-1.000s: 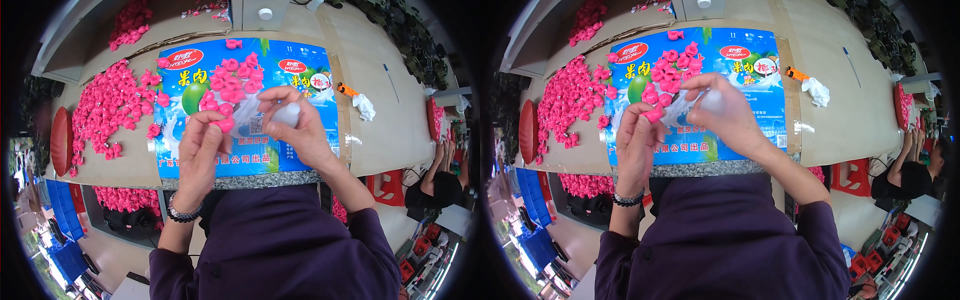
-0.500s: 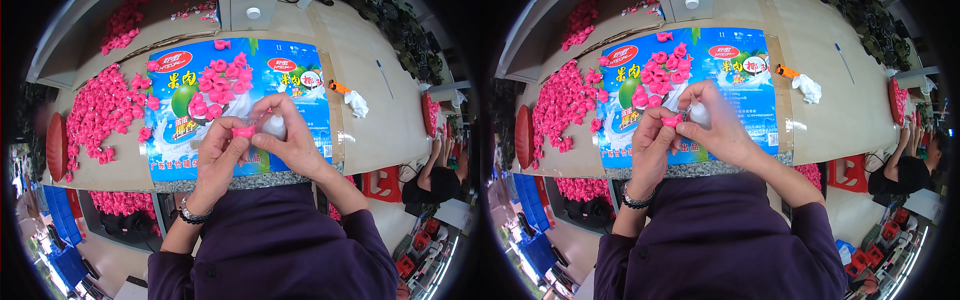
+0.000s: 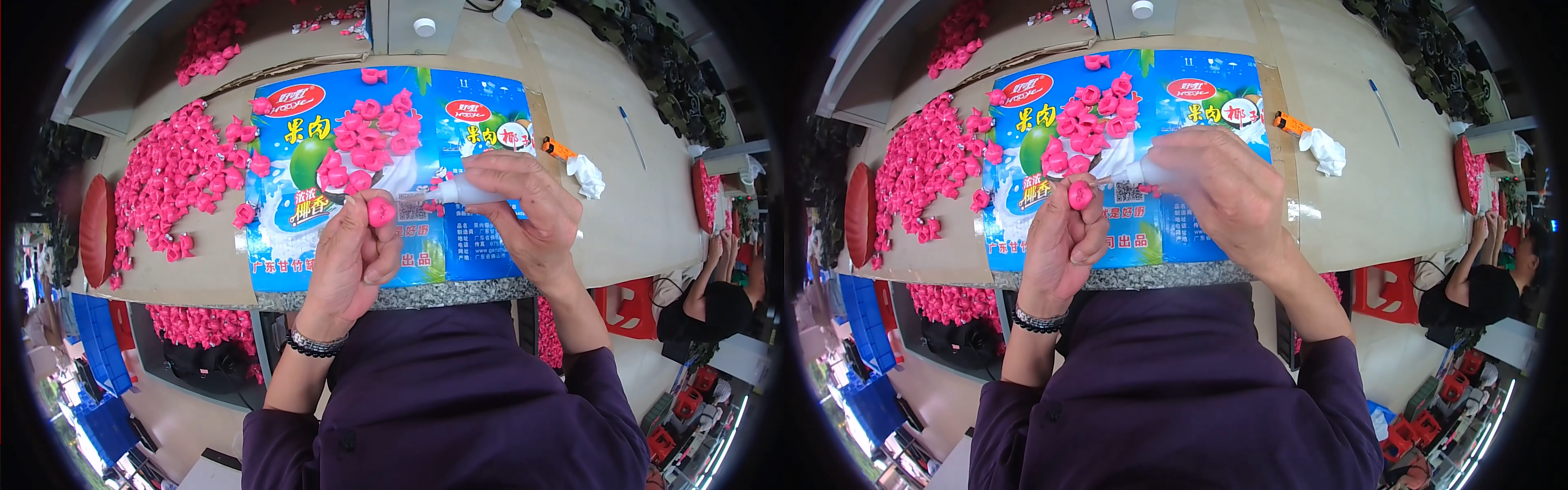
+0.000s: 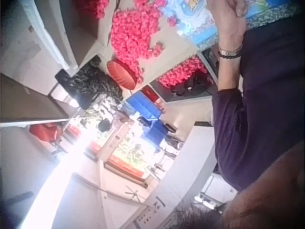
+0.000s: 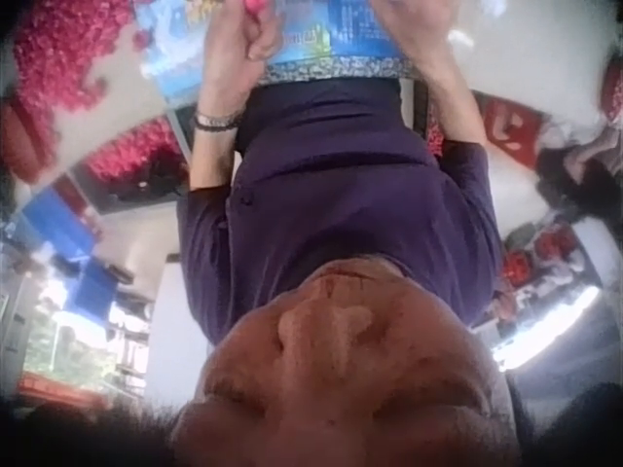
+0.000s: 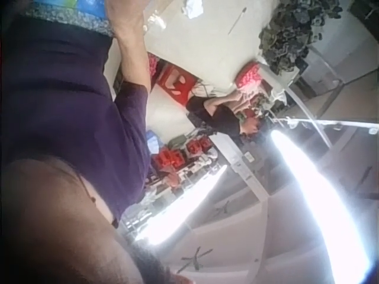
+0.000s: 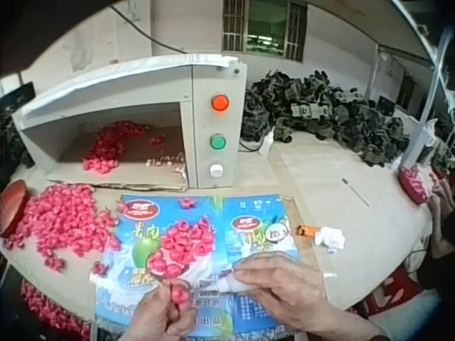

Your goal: The person takes plastic toy pieces from a machine and tabletop, applies glue onto them using a squeeze bottle, and joins the components together by hand.

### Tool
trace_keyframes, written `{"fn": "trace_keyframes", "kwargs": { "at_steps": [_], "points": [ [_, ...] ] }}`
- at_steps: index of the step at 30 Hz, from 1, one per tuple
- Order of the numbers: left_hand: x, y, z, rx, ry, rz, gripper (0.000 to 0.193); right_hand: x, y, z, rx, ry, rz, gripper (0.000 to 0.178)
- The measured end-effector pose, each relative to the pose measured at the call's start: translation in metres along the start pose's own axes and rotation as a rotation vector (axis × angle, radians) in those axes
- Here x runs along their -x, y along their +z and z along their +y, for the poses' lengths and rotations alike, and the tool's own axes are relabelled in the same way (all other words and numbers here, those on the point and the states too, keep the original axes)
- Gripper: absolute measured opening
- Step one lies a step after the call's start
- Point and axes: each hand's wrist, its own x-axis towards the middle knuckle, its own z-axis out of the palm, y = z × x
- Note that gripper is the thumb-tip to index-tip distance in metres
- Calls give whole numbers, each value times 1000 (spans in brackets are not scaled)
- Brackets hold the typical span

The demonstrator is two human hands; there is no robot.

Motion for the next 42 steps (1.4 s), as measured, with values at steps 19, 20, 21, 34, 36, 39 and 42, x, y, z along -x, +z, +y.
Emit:
{"fn": "trace_keyframes", "kwargs": {
  "at_steps": [19,20,21,34,36,39,42],
  "points": [
    [2,2,1,-153,-57,135,47,5,5,1,68,-99,-61,33],
    [2,1,1,-157,-62,139,47,5,5,0,70,-97,-66,34],
    [2,1,0,-156,-62,139,47,5,5,0,70,-97,-67,34],
    [-1,-3,-3,-78,129,25,23,5,3,-1,30,-59,63,25],
    [-1,-3,-3,-72,133,25,22,6,3,-2,15,-32,66,25],
    [-1,-1,-3,-87,138,12,20,8,4,-1,8,-40,59,25],
    [0,2,-4,-86,151,22,19,10,5,0,14,-37,53,27]
  ]
}}
